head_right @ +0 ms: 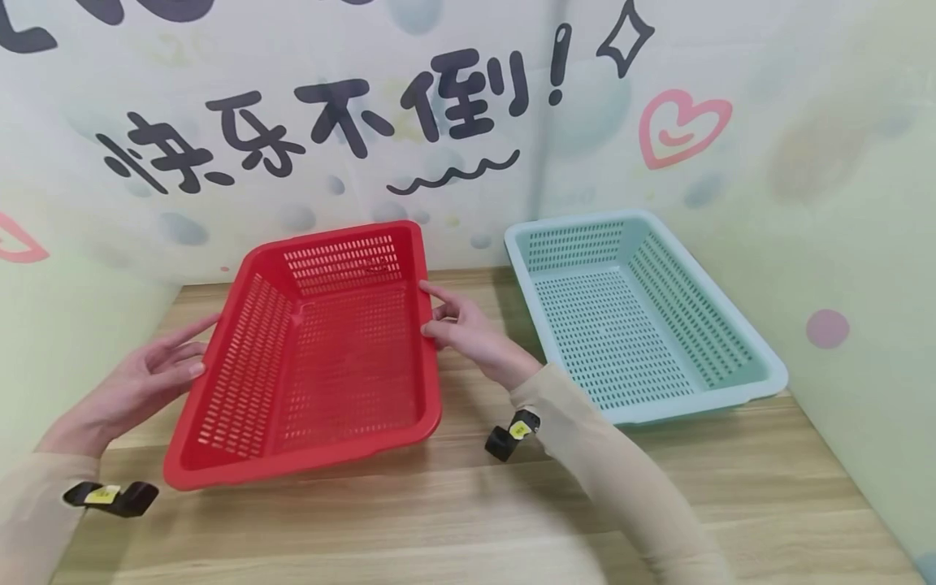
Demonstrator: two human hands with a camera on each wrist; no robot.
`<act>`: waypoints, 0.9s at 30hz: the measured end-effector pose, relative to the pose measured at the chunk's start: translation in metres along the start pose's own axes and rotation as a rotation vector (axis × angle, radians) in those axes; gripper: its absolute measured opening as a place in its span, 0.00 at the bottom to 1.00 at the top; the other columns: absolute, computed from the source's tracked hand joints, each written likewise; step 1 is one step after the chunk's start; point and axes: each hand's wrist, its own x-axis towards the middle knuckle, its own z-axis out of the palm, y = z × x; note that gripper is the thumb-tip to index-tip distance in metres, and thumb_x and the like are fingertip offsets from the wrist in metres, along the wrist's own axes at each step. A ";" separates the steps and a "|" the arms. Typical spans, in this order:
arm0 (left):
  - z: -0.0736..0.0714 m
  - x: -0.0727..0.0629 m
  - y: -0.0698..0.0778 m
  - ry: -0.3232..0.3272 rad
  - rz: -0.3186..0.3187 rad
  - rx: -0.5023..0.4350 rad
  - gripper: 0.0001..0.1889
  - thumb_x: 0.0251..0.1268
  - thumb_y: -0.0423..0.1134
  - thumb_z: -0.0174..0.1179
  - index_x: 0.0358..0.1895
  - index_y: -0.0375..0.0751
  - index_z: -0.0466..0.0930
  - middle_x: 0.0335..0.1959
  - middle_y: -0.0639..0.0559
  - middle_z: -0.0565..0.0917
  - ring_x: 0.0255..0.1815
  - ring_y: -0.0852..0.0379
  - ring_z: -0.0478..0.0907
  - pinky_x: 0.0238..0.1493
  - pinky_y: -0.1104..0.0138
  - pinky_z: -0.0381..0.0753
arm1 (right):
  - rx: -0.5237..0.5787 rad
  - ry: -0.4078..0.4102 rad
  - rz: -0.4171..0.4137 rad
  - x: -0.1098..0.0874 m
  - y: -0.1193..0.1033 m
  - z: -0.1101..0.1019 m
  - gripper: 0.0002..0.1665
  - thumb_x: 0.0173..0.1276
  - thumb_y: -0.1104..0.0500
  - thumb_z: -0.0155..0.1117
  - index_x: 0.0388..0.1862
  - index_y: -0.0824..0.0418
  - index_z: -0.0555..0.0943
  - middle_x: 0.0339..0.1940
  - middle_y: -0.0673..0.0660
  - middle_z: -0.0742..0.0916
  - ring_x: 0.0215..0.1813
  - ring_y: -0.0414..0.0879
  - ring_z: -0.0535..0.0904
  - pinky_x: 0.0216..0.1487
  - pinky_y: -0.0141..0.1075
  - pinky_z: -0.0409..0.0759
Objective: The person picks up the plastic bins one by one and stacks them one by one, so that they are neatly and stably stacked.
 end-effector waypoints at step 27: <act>0.037 0.035 0.019 -0.037 -0.002 0.039 0.34 0.71 0.23 0.47 0.77 0.42 0.47 0.50 0.44 0.80 0.48 0.51 0.81 0.50 0.60 0.81 | -0.065 -0.002 0.045 -0.031 -0.018 -0.052 0.40 0.66 0.68 0.56 0.76 0.54 0.60 0.45 0.68 0.80 0.40 0.49 0.79 0.46 0.38 0.79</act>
